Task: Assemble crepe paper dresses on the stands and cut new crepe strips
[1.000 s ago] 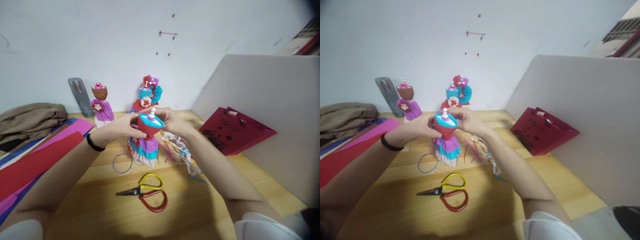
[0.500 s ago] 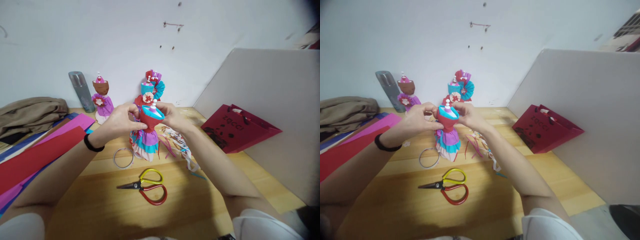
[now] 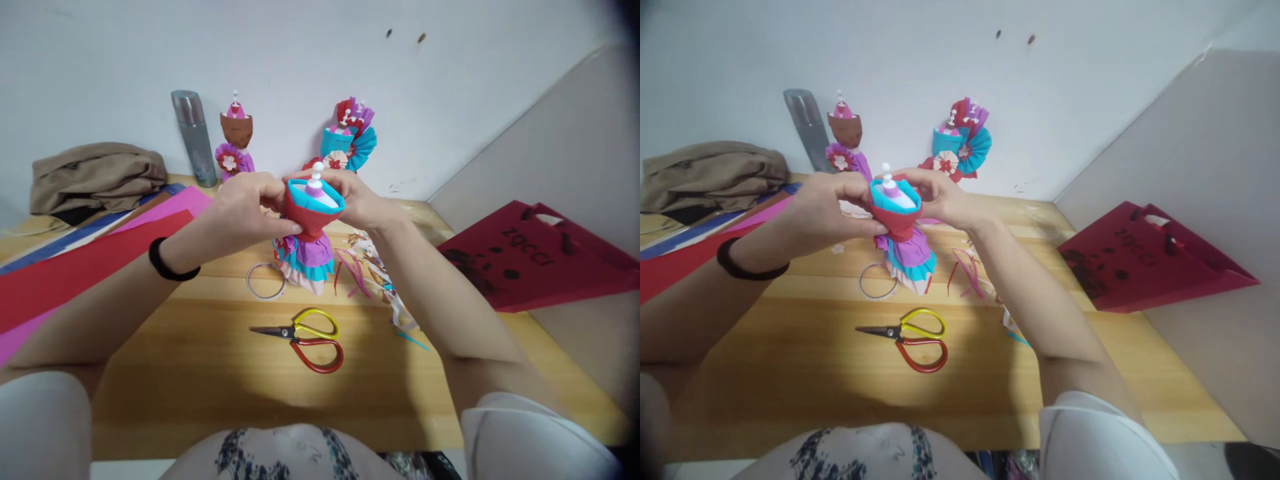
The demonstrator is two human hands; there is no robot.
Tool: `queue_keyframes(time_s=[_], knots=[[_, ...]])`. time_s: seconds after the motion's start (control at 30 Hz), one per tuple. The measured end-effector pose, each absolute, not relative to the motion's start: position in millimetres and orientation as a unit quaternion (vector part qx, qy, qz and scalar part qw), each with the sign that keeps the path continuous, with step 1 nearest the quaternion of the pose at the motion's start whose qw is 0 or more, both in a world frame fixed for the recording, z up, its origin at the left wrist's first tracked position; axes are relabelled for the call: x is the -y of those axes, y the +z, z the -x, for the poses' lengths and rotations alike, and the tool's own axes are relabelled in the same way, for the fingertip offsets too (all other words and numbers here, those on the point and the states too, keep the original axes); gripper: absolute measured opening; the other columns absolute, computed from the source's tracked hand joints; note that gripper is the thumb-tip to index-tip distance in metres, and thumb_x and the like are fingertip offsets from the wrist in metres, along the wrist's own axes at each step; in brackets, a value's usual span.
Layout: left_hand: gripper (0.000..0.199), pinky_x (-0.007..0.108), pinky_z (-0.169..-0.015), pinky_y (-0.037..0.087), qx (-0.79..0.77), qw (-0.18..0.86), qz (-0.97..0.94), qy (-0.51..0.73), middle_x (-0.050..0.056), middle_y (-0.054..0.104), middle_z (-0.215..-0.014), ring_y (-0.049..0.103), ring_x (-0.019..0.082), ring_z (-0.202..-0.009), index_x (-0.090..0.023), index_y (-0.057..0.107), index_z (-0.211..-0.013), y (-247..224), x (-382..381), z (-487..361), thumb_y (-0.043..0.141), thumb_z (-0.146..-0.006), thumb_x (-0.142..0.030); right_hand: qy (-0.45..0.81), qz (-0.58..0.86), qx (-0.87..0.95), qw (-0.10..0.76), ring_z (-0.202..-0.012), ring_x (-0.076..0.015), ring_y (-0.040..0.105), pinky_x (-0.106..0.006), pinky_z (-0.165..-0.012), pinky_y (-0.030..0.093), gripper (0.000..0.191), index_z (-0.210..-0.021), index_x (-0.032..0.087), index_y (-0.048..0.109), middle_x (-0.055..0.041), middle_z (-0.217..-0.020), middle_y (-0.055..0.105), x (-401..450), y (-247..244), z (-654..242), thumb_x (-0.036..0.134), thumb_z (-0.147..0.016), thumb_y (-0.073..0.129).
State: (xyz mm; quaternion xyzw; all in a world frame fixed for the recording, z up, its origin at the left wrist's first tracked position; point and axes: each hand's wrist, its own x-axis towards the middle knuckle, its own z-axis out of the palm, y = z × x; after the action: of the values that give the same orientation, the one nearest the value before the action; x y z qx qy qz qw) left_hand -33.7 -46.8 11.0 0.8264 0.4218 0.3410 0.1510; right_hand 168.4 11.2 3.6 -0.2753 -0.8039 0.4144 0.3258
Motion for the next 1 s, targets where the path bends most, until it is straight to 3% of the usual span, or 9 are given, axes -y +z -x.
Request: queue_keyframes(time_s=[0.13,0.27,0.37,0.53,0.73,1.0], knots=[[0.015,0.029,-0.066,0.044,-0.427,0.116,-0.829,0.343,0.001,0.066,-0.073,0.057,0.015,-0.069,-0.017,0.067,-0.07,5.5,59.6,51.4,0.077,-0.069,-0.028,0.463,0.201,0.819,0.273,-0.122,-0.0243,0.058,-0.031,-0.094,0.05,0.038,-0.089,0.015,0.07,0.0028,-0.121,0.07,-15.9,0.0,-151.8,0.048,-0.072,0.076],[0.015,0.026,-0.068,0.044,-0.429,0.092,-0.824,0.359,-0.001,0.067,-0.076,0.056,0.014,-0.07,-0.02,0.071,-0.081,1.0,77.0,65.9,0.072,-0.076,-0.034,0.541,0.08,0.808,0.221,-0.115,-0.0218,0.062,-0.034,-0.1,0.051,0.045,-0.106,0.013,0.066,-0.0038,-0.12,0.07,-20.9,-5.9,-135.6,0.037,-0.07,0.08],[0.016,0.028,-0.068,0.045,-0.418,0.071,-0.818,0.389,-0.003,0.067,-0.076,0.057,0.015,-0.071,-0.026,0.071,-0.082,-5.5,89.7,74.3,0.07,-0.079,-0.041,0.574,0.045,0.799,0.176,-0.112,-0.0204,0.063,-0.033,-0.101,0.05,0.038,-0.109,0.015,0.066,-0.0043,-0.12,0.071,-18.0,-6.4,-124.2,0.024,-0.073,0.077],[0.01,0.026,-0.063,0.041,-0.415,0.032,-0.821,0.391,-0.002,0.065,-0.074,0.053,0.014,-0.067,-0.027,0.074,-0.09,-18.5,102.6,85.1,0.073,-0.081,-0.032,0.578,0.017,0.804,0.138,-0.112,-0.019,0.063,-0.03,-0.099,0.05,0.032,-0.109,0.015,0.068,-0.0034,-0.115,0.072,-7.4,-1.8,-111.6,0.019,-0.078,0.073],[0.016,0.027,-0.062,0.039,-0.394,-0.034,-0.838,0.376,-0.001,0.058,-0.069,0.049,0.013,-0.067,-0.021,0.064,-0.076,-21.6,105.9,92.4,0.072,-0.084,-0.033,0.535,0.096,0.829,0.129,-0.106,-0.0201,0.065,-0.03,-0.094,0.052,0.025,-0.1,0.015,0.07,0.0003,-0.104,0.074,-6.4,2.4,-105.2,0.011,-0.075,0.073],[0.031,0.026,-0.057,0.033,-0.414,-0.034,-0.835,0.36,-0.003,0.049,-0.06,0.043,0.011,-0.06,-0.02,0.045,-0.062,-30.3,104.7,101.7,0.068,-0.082,-0.025,0.494,0.032,0.866,0.076,-0.111,-0.0181,0.061,-0.023,-0.089,0.051,0.04,-0.115,0.01,0.066,-0.0035,-0.12,0.07,-10.8,-5.4,-98.2,0.0,-0.077,0.057]])
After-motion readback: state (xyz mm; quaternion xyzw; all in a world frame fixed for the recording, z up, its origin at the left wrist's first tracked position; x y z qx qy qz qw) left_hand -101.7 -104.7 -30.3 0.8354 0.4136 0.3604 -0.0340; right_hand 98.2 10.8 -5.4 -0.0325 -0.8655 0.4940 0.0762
